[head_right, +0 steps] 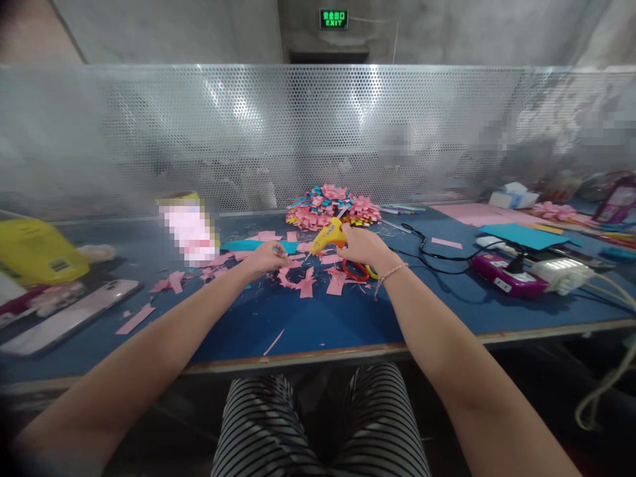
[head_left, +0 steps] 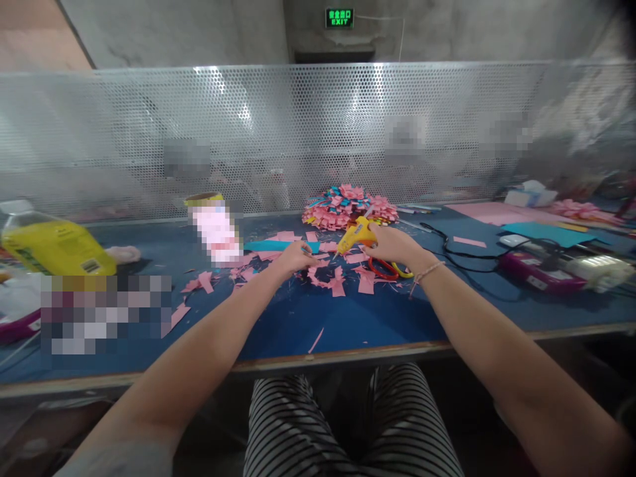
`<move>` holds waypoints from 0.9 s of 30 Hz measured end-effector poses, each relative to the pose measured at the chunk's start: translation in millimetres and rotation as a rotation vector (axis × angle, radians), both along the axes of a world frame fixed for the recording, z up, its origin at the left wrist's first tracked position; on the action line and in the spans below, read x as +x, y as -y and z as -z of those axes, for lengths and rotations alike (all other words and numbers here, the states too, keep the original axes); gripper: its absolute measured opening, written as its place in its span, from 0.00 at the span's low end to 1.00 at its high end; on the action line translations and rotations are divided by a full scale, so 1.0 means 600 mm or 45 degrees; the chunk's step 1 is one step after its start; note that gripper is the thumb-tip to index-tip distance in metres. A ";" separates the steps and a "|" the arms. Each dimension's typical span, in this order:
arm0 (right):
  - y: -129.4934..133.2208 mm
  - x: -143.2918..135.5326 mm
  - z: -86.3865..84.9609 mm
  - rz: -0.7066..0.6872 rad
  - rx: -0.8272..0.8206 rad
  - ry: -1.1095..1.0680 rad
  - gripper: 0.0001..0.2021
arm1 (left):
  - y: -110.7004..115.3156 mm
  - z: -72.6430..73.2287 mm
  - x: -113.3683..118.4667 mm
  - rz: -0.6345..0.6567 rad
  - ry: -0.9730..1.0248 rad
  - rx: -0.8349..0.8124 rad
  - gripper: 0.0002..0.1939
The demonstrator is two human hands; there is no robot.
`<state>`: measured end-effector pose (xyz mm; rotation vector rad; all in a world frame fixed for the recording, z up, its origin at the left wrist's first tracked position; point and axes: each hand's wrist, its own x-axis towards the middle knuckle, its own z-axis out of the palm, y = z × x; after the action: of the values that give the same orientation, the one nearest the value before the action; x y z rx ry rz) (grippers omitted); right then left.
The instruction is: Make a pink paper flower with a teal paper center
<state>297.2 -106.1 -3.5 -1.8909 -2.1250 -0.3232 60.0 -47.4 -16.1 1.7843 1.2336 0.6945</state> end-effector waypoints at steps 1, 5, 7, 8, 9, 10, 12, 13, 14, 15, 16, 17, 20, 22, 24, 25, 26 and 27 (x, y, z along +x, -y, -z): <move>0.001 0.002 -0.001 -0.015 -0.003 0.007 0.19 | -0.001 0.001 -0.001 0.001 -0.005 0.001 0.16; 0.004 0.005 -0.004 -0.066 -0.055 0.018 0.16 | -0.005 0.004 -0.001 0.003 0.005 -0.010 0.16; 0.005 0.005 -0.005 -0.097 -0.065 0.018 0.15 | -0.005 0.004 -0.001 -0.007 -0.002 -0.005 0.15; 0.005 0.005 -0.005 -0.112 -0.069 0.019 0.15 | -0.004 0.003 -0.001 -0.010 -0.005 -0.004 0.15; 0.005 0.005 -0.006 -0.125 -0.073 0.019 0.15 | -0.003 0.003 -0.001 -0.011 -0.006 -0.005 0.15; 0.006 0.005 -0.006 -0.137 -0.079 0.020 0.15 | -0.002 0.002 -0.001 -0.012 -0.005 -0.008 0.15; 0.006 0.006 -0.007 -0.157 -0.090 0.023 0.14 | -0.001 0.000 0.000 -0.015 0.005 -0.020 0.15; 0.006 0.007 -0.008 -0.166 -0.095 0.025 0.14 | 0.000 0.000 0.000 -0.019 0.010 -0.026 0.15; 0.005 0.008 -0.008 -0.173 -0.097 0.029 0.14 | 0.000 -0.001 0.000 -0.023 0.013 -0.030 0.16; 0.005 0.009 -0.008 -0.179 -0.098 0.032 0.14 | 0.000 -0.001 0.000 -0.022 0.013 -0.032 0.16; 0.004 0.009 -0.008 -0.184 -0.099 0.034 0.14 | 0.000 -0.001 0.000 -0.018 0.011 -0.032 0.16; 0.004 0.010 -0.007 -0.188 -0.100 0.034 0.14 | -0.001 -0.001 0.000 -0.013 0.006 -0.028 0.16; 0.002 0.012 -0.006 -0.201 -0.101 0.029 0.14 | -0.002 0.000 -0.001 -0.018 -0.015 -0.009 0.16; 0.003 0.014 -0.006 -0.209 -0.097 0.023 0.14 | -0.002 0.000 -0.001 -0.028 -0.023 -0.004 0.17; 0.003 0.016 -0.006 -0.207 -0.091 0.016 0.14 | -0.001 -0.001 -0.001 -0.025 -0.020 -0.009 0.17; 0.004 0.017 -0.006 -0.201 -0.090 0.013 0.15 | -0.001 -0.002 -0.001 -0.021 -0.016 -0.011 0.17; 0.004 0.018 -0.006 -0.192 -0.090 0.011 0.15 | 0.000 -0.002 -0.001 -0.017 -0.016 -0.011 0.17; 0.004 0.019 -0.007 -0.184 -0.091 0.010 0.15 | 0.000 -0.002 -0.001 -0.012 -0.018 -0.010 0.17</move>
<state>308.7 -108.8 0.5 -1.7626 -2.2921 -0.2276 59.2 -47.1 -14.7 1.7809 1.2530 0.6825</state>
